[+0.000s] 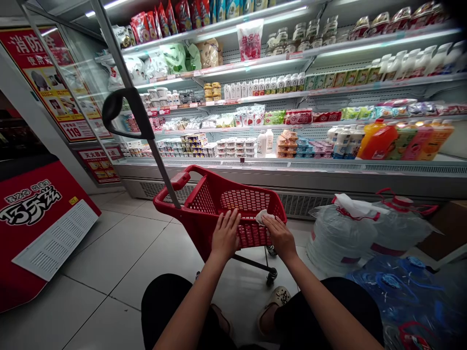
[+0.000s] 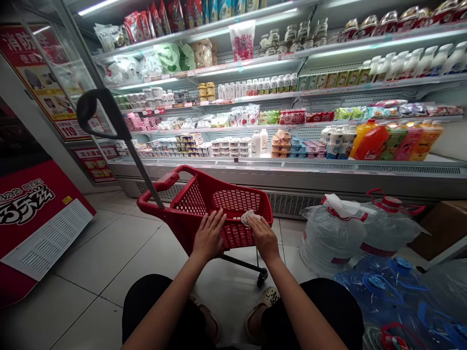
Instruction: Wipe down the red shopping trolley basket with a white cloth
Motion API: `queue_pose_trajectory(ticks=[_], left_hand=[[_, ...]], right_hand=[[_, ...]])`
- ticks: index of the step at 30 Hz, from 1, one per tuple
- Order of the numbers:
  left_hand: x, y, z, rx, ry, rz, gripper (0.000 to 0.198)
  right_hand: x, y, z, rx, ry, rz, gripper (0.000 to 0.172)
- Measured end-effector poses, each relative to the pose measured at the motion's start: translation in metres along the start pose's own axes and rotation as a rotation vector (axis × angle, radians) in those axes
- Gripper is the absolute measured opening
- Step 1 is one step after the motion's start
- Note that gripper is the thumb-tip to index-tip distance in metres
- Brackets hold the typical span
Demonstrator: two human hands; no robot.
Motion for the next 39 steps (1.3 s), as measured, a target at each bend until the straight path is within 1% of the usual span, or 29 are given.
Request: queue_pose_trajectory(ticks=[2,3,5,7,10,13,15,17,18,20,22,25,27,28,30,33,35,37,39], left_hand=[[-0.004,0.012,-0.013,0.03,0.064,0.055,0.085],[-0.006,0.014,-0.016,0.036,0.083,0.069,0.086],[-0.007,0.015,-0.017,0.039,0.109,0.081,0.088],[-0.007,0.012,-0.014,0.033,0.13,0.087,0.088],[-0.003,0.006,-0.007,0.024,0.134,0.086,0.09],[0.0,0.002,-0.003,0.041,0.117,0.076,0.095],[0.0,0.001,-0.004,0.066,0.112,0.071,0.095],[-0.001,0.001,-0.006,0.089,0.102,0.061,0.093],[-0.002,0.001,-0.006,0.097,0.092,0.054,0.092],[-0.004,0.001,-0.006,0.107,0.063,0.04,0.09],[-0.006,0.002,-0.005,0.113,0.04,0.038,0.088],[-0.008,0.002,-0.003,0.107,0.041,0.053,0.087],[-0.008,0.001,0.001,0.093,0.043,0.064,0.086],[-0.007,0.001,0.002,0.086,0.042,0.071,0.086],[-0.006,0.001,0.006,0.075,0.039,0.088,0.085],[-0.003,0.0,0.009,0.067,0.036,0.106,0.085],[-0.003,0.0,0.007,0.074,0.037,0.106,0.085],[-0.004,0.003,0.003,0.09,0.028,0.09,0.085],[-0.008,0.01,-0.005,0.111,0.003,0.061,0.086]], right_hand=[[-0.004,0.0,0.007,-0.006,-0.037,0.013,0.059],[-0.005,-0.001,0.009,-0.007,-0.059,0.02,0.059],[-0.006,-0.004,0.011,-0.006,-0.103,0.028,0.06],[-0.002,-0.008,0.008,0.0,-0.131,0.025,0.06],[0.011,-0.013,-0.011,0.032,-0.106,0.002,0.061],[0.032,-0.018,-0.044,0.086,-0.042,-0.02,0.061],[0.043,-0.02,-0.062,0.115,-0.015,-0.022,0.06],[0.047,-0.02,-0.07,0.126,0.009,-0.019,0.06],[0.045,-0.019,-0.068,0.124,0.022,-0.016,0.06],[0.037,-0.016,-0.055,0.106,0.037,-0.011,0.059],[0.024,-0.012,-0.031,0.074,0.026,-0.011,0.06],[0.009,-0.008,0.006,0.029,-0.024,-0.028,0.06],[0.007,-0.008,0.017,0.007,-0.067,-0.041,0.058],[0.01,-0.008,0.016,0.001,-0.087,-0.044,0.057],[0.02,-0.01,0.002,0.01,-0.098,-0.05,0.056],[0.041,-0.013,-0.041,0.087,-0.022,-0.067,0.058],[0.051,-0.013,-0.065,0.134,0.012,-0.064,0.057],[0.054,-0.012,-0.074,0.153,0.034,-0.053,0.055],[0.052,-0.011,-0.069,0.142,0.057,-0.049,0.055]])
Point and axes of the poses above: each hand's wrist, its own x-axis towards the middle knuckle, its own y-axis out of the back of the hand, z = x × y, the point moved 6 cm from there along x, towards the middle knuckle, and after that the axes turned 13 degrees about -x, right-handed, at the moved point
